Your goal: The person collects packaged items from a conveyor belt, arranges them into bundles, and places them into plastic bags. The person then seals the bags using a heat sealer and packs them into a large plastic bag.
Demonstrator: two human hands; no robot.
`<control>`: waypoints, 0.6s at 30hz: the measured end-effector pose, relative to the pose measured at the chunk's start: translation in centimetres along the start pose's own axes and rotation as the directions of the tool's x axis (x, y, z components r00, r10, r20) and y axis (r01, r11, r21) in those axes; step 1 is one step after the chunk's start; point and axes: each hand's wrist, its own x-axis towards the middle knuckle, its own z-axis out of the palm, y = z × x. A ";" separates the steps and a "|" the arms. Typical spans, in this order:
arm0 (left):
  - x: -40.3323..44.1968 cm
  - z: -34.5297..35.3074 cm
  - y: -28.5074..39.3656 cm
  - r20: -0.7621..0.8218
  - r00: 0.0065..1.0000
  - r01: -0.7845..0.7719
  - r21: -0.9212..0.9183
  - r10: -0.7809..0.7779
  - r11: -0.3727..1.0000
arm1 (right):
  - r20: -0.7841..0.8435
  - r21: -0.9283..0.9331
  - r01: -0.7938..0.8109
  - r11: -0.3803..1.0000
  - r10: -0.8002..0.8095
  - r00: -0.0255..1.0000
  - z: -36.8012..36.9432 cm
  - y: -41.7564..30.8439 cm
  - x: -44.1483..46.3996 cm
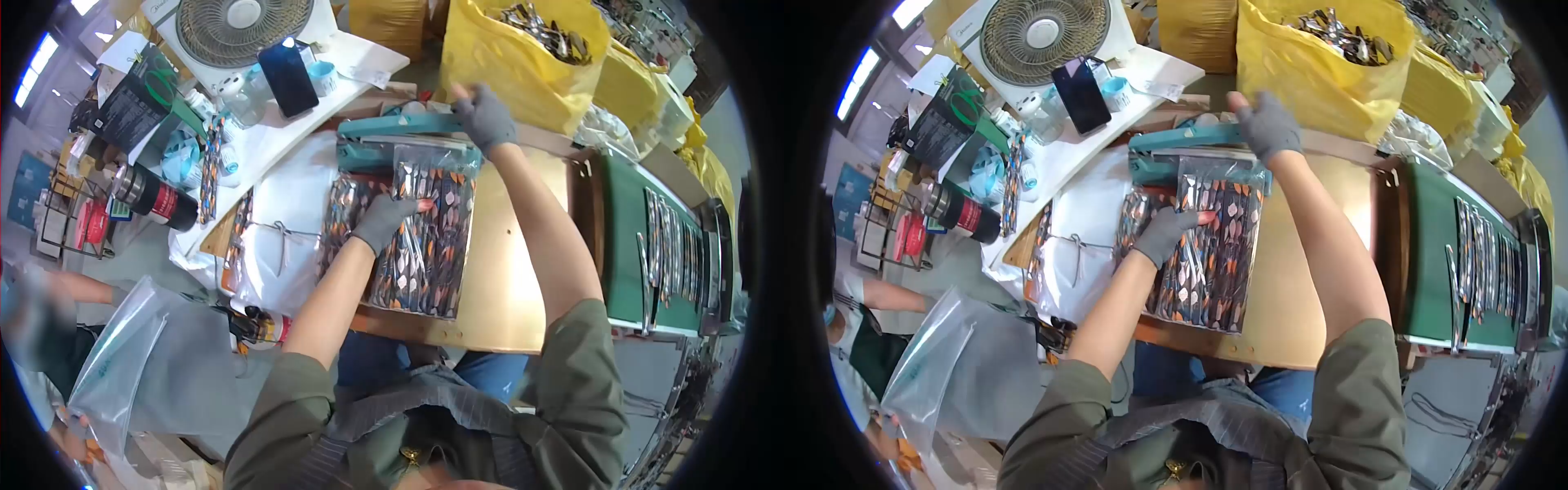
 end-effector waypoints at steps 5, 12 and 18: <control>4.6 -4.0 2.1 -0.110 0.989 0.100 -0.021 -0.102 0.995 | -0.007 -0.171 0.222 0.960 -0.226 0.974 -2.8 -7.1 0.9; 5.3 -4.6 0.5 -0.102 0.986 0.133 0.012 -0.131 0.991 | 0.098 -0.300 0.061 0.952 -0.033 0.995 3.1 2.5 -1.8; 4.9 -4.1 1.1 -0.085 0.996 0.036 -0.039 -0.040 0.999 | 0.040 -0.268 0.043 0.962 -0.033 0.999 3.9 2.8 -2.2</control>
